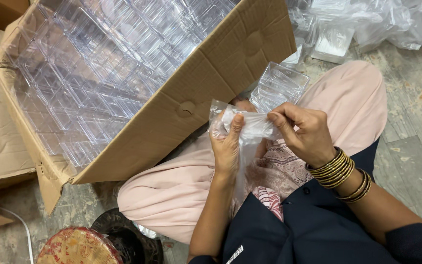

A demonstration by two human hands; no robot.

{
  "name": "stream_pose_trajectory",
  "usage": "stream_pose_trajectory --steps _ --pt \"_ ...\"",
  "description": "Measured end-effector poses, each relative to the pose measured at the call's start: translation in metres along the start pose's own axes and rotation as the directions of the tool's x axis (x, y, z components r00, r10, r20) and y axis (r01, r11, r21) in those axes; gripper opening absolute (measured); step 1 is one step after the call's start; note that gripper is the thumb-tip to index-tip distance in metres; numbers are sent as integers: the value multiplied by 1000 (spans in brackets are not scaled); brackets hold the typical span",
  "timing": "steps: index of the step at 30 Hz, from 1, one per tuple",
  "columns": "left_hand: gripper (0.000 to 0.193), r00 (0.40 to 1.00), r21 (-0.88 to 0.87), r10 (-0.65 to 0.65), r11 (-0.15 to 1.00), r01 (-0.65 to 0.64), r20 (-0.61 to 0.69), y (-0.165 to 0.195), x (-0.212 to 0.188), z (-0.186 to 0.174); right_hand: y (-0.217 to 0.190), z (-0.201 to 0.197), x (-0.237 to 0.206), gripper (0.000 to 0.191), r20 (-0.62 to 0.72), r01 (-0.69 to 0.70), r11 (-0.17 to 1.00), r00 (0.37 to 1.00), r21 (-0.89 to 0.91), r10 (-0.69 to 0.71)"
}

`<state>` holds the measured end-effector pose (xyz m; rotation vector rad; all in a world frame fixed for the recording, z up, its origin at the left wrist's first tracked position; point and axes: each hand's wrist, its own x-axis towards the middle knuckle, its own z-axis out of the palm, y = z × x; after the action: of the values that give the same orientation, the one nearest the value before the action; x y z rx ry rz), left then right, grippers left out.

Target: The person sits on the floor in front of an open cardboard box filled with clear plastic boxes. They take one plastic box at a time, insert it into a clear plastic bag, fold the bag closed, and set the wrapped box aside, repeating the process.

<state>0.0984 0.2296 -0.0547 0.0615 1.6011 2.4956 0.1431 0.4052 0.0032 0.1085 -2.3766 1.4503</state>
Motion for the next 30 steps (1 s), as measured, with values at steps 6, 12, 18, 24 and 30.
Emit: stream_pose_trajectory --steps 6,12,18,24,30 --pt "35 982 -47 -125 990 133 143 -4 -3 -8 12 -3 1 19 52 57 986 996 154 -66" --pt "32 738 63 -441 875 479 511 -10 -2 -24 31 -41 -3 21 208 -282 291 943 914 259" --pt "25 968 325 77 933 -155 239 -5 19 23 39 -51 15 46 -17 -120 957 991 265 129" --pt "47 906 522 379 743 -418 186 4 50 49 41 -30 33 40 -5 -11 981 1000 -193 10" --pt "26 979 288 58 951 -114 196 -20 66 14 54 -21 41 44 23 43 996 999 -73 -42"
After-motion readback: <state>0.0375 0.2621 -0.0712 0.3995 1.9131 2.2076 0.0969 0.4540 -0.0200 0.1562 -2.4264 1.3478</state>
